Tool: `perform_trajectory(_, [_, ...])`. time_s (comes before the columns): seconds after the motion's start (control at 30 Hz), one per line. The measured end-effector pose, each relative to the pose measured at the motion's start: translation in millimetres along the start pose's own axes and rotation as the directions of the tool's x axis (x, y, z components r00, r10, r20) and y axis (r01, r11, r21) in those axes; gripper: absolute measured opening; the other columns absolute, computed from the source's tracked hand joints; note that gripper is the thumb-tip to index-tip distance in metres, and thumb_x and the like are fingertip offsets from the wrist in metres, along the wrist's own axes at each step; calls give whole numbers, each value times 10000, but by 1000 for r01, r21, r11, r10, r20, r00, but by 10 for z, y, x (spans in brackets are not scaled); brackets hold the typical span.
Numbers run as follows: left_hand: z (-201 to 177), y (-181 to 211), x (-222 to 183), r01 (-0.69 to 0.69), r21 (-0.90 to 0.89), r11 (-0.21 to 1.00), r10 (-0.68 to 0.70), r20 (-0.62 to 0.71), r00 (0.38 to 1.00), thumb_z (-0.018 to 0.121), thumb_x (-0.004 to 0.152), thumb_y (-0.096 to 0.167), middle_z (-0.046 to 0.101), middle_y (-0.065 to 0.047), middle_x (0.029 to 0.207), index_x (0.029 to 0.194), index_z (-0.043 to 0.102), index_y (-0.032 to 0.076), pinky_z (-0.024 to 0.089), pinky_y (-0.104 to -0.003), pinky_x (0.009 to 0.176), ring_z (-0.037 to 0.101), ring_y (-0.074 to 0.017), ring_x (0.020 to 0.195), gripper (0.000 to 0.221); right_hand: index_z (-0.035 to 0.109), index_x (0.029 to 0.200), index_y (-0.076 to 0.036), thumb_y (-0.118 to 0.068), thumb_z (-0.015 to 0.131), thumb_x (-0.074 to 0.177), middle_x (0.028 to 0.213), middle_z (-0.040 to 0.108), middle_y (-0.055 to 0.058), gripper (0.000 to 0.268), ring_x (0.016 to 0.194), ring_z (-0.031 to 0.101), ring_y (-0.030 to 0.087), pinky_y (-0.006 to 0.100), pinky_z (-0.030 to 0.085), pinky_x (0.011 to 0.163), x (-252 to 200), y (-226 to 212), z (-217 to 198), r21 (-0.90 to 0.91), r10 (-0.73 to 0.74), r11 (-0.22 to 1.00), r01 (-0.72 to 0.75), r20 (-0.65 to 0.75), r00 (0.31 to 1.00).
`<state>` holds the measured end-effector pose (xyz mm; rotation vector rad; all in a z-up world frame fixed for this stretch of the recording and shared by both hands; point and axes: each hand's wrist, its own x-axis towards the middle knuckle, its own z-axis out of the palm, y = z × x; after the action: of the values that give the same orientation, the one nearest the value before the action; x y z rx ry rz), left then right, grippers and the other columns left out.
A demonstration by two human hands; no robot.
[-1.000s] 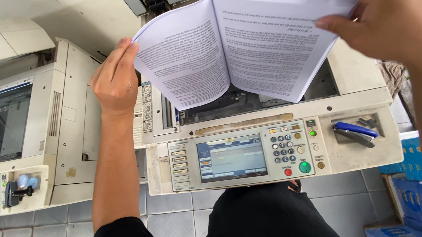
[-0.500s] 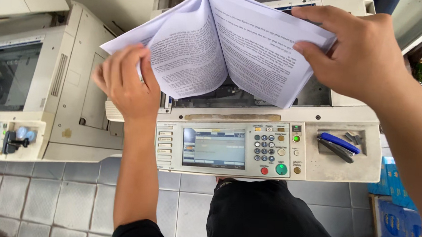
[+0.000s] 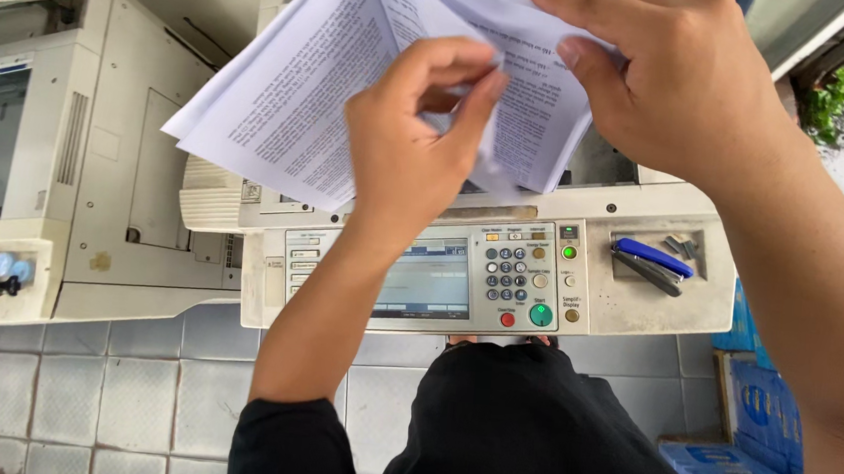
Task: The person places a book on a photocopier, opens it to a page, presses the start button, and repeats this process multiple times to copy several pages. The person handles the book and operates the copier controls throughout.
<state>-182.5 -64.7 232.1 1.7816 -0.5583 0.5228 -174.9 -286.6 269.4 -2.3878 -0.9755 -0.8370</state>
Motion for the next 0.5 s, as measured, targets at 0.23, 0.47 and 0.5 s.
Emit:
perform_trajectory(0.23, [247, -233, 47, -22, -342, 939, 32, 23, 999, 737, 1083, 140, 737, -73, 1169, 1269, 619, 76, 562, -265, 951, 692, -110, 1032, 230, 649, 1322, 65, -221, 818, 950, 1049, 702, 182, 499, 687, 650, 271, 377, 531, 659, 37, -82, -46, -4, 67, 998, -67, 79, 995])
perform_trajectory(0.47, [-371, -413, 243, -152, -80, 985, 166, 216, 962, 769, 1062, 193, 629, -64, 1371, 1270, 631, 107, 509, -322, 1011, 617, -190, 1188, 263, 692, 1286, -35, -277, 917, 892, 1041, 713, 117, 514, 736, 671, 253, 369, 558, 705, 87, -169, 56, -238, 71, 969, -62, 30, 997])
perform_trajectory(0.5, [-527, -420, 308, -272, 96, 957, 244, 238, 940, 795, 1040, 203, 601, -67, 1404, 1272, 630, 113, 504, -342, 1028, 601, -219, 1228, 298, 693, 1295, -55, -257, 911, 906, 1045, 714, 106, 490, 763, 681, 245, 359, 563, 733, 86, -170, 65, -268, 67, 962, -58, 24, 997])
